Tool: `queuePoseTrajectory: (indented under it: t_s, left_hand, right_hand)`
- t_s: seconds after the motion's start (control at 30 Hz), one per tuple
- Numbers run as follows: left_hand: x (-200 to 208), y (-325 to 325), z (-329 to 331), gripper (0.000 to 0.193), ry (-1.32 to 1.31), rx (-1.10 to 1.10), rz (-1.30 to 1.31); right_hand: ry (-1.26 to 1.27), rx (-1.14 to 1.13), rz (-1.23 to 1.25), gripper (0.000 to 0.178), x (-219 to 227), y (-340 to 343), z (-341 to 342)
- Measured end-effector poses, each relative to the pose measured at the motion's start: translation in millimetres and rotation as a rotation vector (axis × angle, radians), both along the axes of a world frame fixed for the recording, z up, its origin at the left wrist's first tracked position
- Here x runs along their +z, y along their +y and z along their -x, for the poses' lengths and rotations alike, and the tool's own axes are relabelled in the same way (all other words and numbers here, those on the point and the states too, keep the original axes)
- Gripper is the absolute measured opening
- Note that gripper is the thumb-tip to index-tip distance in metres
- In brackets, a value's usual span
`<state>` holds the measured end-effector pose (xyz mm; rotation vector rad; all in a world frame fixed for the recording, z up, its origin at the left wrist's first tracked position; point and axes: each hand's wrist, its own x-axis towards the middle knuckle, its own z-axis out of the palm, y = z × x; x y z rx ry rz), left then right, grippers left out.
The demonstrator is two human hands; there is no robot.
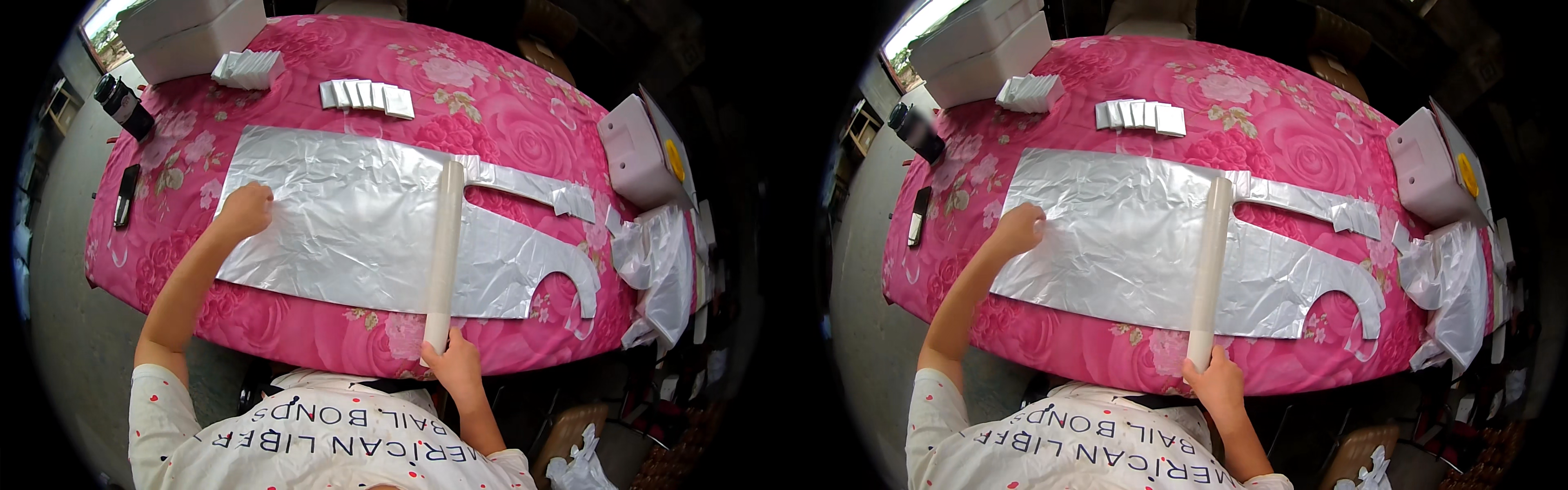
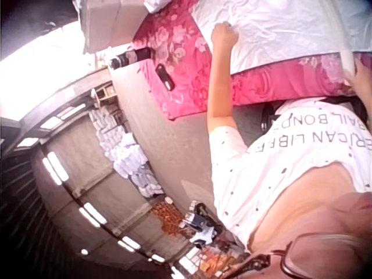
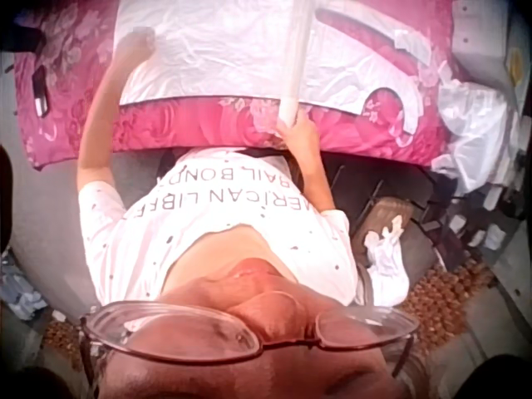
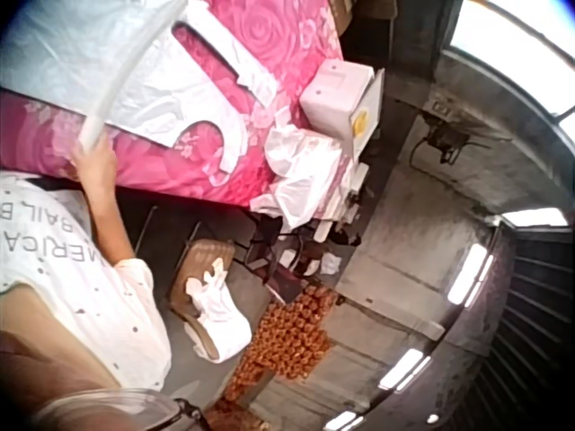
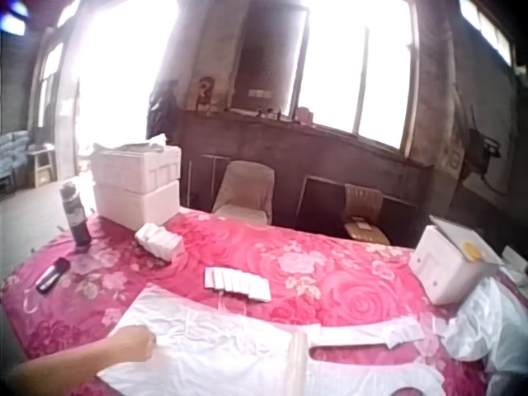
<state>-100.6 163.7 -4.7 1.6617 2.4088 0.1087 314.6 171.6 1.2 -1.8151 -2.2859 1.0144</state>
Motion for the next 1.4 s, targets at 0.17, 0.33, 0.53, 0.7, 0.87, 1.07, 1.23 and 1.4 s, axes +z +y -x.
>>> queuePoseTrajectory:
  t_s: [0.17,0.33,0.53,0.7,0.87,1.07,1.23,1.4]
  left_hand:
    - [-1.6,38.3,-124.6,0.040,-0.354,-0.325,-0.615]
    - [-45.4,49.2,-211.6,0.054,-0.463,-0.465,-0.553]
    - [-56.7,59.0,-223.8,0.061,-0.221,-0.518,-0.408]
    - [-59.7,59.0,-227.1,0.062,-0.169,-0.529,-0.392]
    - [-56.1,60.6,-229.6,0.063,-0.122,-0.539,-0.365]
    - [-57.1,58.8,-226.6,0.065,-0.152,-0.535,-0.355]
    - [-54.5,57.4,-227.2,0.064,-0.155,-0.532,-0.374]
    - [-54.8,58.6,-227.6,0.064,-0.157,-0.528,-0.360]
  right_hand:
    - [-0.008,0.021,0.023,0.043,3.6,3.5,-1.5]
    - [-0.003,0.088,0.019,0.046,2.8,6.7,-4.9]
    - [0.071,0.240,0.161,0.056,17.9,43.0,1.6]
    - [0.191,0.092,0.016,0.057,-11.6,150.6,46.4]
    - [0.955,-0.310,0.291,0.037,-46.9,253.1,96.6]
    - [2.027,-0.619,0.402,0.022,-60.0,321.6,55.9]
    - [2.090,-0.570,0.117,0.030,2.8,344.0,-10.3]
    - [1.702,-0.128,-0.023,0.034,65.8,277.6,83.5]
